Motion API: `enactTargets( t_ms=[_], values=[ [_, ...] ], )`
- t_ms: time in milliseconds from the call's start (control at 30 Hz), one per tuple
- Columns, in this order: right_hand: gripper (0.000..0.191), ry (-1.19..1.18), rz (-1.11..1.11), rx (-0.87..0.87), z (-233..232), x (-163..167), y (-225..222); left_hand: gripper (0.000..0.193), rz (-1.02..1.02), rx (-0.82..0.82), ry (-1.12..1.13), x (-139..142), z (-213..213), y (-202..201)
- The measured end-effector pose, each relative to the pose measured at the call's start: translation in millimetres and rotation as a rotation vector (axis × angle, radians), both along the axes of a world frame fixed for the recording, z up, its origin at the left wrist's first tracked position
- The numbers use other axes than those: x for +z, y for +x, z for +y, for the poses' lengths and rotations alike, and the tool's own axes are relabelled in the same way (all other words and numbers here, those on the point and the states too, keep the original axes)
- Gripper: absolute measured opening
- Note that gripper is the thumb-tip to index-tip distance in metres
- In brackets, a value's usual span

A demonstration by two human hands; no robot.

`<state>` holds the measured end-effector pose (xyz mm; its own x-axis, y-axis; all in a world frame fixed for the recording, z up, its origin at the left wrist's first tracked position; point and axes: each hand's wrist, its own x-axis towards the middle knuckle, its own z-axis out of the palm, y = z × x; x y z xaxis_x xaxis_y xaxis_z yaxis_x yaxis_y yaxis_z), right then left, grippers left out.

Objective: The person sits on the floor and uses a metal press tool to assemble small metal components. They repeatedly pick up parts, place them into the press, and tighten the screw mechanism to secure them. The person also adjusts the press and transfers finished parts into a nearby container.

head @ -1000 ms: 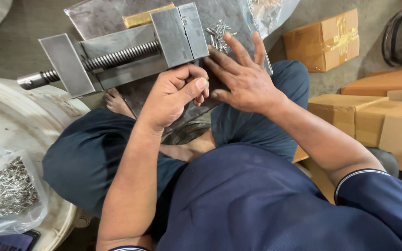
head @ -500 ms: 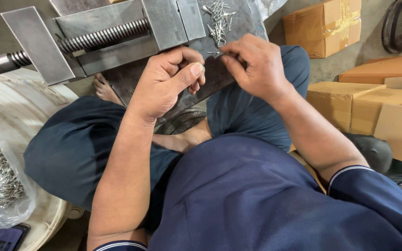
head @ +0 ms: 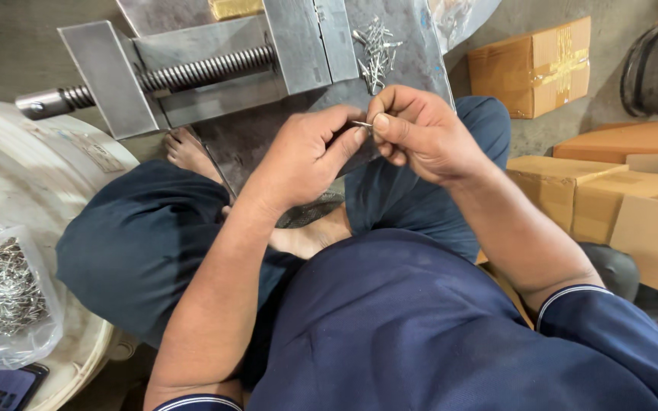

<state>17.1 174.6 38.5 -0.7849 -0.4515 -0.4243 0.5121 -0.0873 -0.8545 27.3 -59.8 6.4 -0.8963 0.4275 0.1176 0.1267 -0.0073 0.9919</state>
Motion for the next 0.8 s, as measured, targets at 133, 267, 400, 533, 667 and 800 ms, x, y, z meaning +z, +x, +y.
enactTargets(
  t_ms=[133, 267, 400, 533, 667, 800],
  values=[
    [0.017, 0.183, 0.216, -0.073, -20.8, -2.2, 2.8, 0.019, -0.238, -0.051, 0.204, -4.7, -2.6, -3.1],
    [0.013, 0.374, 0.762, 0.065, -30.9, 10.3, 0.8, 0.023, -0.364, -0.060, 0.307, -8.5, -3.6, -4.7],
    [0.015, 0.498, 0.858, 0.015, -36.7, 19.9, -3.2, 0.019, -0.369, -0.012, 0.332, -10.5, -1.9, -4.3],
    [0.020, 0.296, 0.611, -0.062, -37.0, 22.7, -2.2, 0.021, -0.343, 0.016, 0.285, -11.4, 0.3, -1.5],
    [0.011, 0.442, 0.705, 0.003, -34.4, 21.5, -5.0, 0.022, -0.303, 0.005, 0.278, -11.4, 0.8, -1.1],
    [0.009, 0.485, 0.647, 0.032, -33.7, 24.7, -7.7, 0.021, -0.320, 0.008, 0.258, -10.3, -0.4, -1.4]
  ],
)
